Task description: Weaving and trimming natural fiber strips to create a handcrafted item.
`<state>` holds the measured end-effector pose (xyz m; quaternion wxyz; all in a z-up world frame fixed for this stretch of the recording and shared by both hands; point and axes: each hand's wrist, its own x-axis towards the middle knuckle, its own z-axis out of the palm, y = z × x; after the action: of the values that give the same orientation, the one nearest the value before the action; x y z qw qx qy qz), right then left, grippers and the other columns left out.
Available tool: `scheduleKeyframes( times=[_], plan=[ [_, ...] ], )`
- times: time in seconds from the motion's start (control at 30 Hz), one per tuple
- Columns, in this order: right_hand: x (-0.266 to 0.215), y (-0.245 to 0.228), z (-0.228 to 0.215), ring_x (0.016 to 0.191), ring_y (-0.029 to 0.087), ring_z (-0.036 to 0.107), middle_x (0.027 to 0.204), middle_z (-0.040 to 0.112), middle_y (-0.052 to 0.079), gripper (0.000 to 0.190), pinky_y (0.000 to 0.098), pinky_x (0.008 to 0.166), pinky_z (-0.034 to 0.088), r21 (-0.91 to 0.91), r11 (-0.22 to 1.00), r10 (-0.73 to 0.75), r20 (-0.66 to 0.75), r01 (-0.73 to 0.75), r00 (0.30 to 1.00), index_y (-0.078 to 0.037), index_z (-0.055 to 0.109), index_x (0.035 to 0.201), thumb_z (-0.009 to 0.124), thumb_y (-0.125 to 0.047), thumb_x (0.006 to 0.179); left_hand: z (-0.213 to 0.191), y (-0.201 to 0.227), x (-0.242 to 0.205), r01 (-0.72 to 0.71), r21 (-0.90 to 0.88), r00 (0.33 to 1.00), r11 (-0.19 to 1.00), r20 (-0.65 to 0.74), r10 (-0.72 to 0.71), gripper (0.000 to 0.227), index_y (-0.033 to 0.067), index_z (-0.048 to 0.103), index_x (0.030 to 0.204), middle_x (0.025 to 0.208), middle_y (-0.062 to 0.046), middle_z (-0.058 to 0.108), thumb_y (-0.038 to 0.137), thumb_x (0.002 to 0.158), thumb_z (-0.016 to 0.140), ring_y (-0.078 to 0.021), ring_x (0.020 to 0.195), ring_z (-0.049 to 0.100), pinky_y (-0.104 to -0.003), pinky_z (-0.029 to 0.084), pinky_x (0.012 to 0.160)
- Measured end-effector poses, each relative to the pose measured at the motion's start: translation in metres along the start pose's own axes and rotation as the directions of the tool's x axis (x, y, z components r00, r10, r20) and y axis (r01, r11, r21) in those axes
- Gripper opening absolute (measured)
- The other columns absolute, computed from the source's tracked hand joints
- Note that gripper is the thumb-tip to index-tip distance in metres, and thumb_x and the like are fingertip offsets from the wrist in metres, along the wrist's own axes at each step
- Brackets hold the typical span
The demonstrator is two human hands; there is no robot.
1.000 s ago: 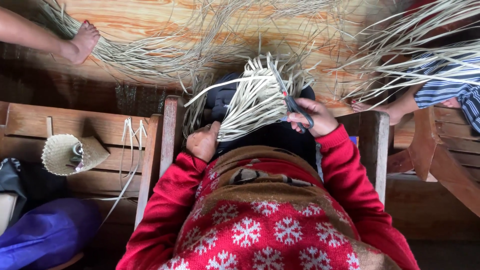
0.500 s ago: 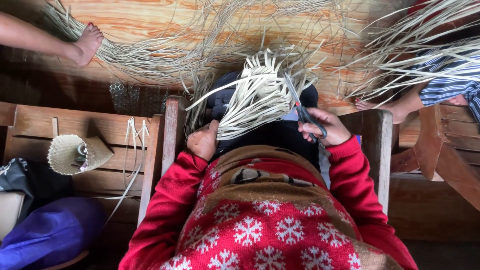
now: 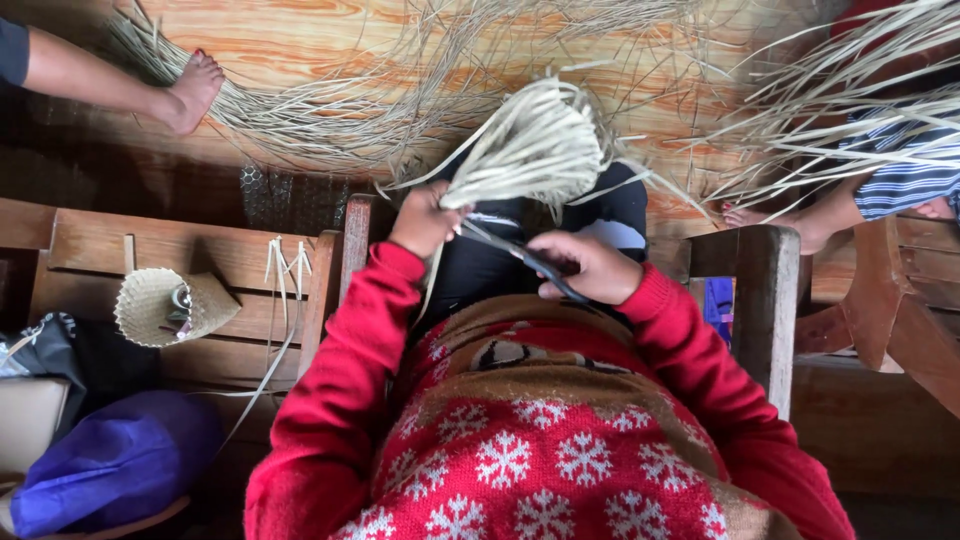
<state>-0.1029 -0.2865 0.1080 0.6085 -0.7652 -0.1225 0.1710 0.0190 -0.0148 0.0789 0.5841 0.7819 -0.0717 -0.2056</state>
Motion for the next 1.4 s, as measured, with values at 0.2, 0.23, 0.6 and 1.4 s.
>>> scheduleKeyframes(
  times=[0.2,0.23,0.6,1.4],
  plan=[
    [0.000,0.013,-0.010,0.098,0.024,0.069,0.109,0.072,0.015,0.088,0.0367,0.091,0.052,-0.086,0.939,0.340,0.087,-0.333,0.936,-0.003,0.047,0.145,0.090,-0.036,0.075,-0.019,0.057,-0.015,0.190,-0.294,0.982,0.937,0.055,-0.182,0.011,0.0010,0.062,0.072,0.048,-0.009,0.053,0.000,0.078,0.071,-0.0131,0.035,0.053,-0.027,0.049,0.033],
    [0.002,0.017,-0.009,0.096,0.022,0.068,0.110,0.071,0.014,0.091,0.0353,0.088,0.052,-0.074,0.939,0.343,0.115,-0.336,0.932,-0.004,0.045,0.147,0.090,-0.037,0.075,-0.016,0.055,-0.016,0.205,-0.306,0.979,0.930,0.075,-0.191,0.009,0.0004,0.062,0.074,0.050,-0.011,0.055,0.000,0.077,0.071,-0.0136,0.036,0.055,-0.027,0.052,0.035],
    [0.022,0.037,0.011,0.100,0.023,0.065,0.117,0.066,0.017,0.096,0.0369,0.089,0.054,0.015,0.977,0.196,0.329,-0.213,0.924,-0.011,0.037,0.153,0.085,-0.047,0.079,0.020,0.007,-0.024,0.118,0.325,0.991,0.938,0.021,-0.132,0.012,0.0084,0.067,0.092,0.054,-0.002,0.067,0.009,0.080,0.067,-0.0128,0.045,0.068,-0.032,0.061,0.051],
    [0.025,0.010,0.014,0.082,0.019,0.066,0.083,0.065,0.000,0.059,0.0321,0.075,0.052,-0.167,0.916,0.397,0.245,-0.365,0.884,-0.020,0.069,0.115,0.084,-0.059,0.074,0.008,-0.118,0.004,0.225,0.461,0.967,0.859,-0.001,-0.253,0.029,0.0173,0.062,0.124,0.080,-0.004,0.074,0.027,0.097,0.057,-0.0282,0.097,0.072,-0.047,0.056,0.091]
  ],
)
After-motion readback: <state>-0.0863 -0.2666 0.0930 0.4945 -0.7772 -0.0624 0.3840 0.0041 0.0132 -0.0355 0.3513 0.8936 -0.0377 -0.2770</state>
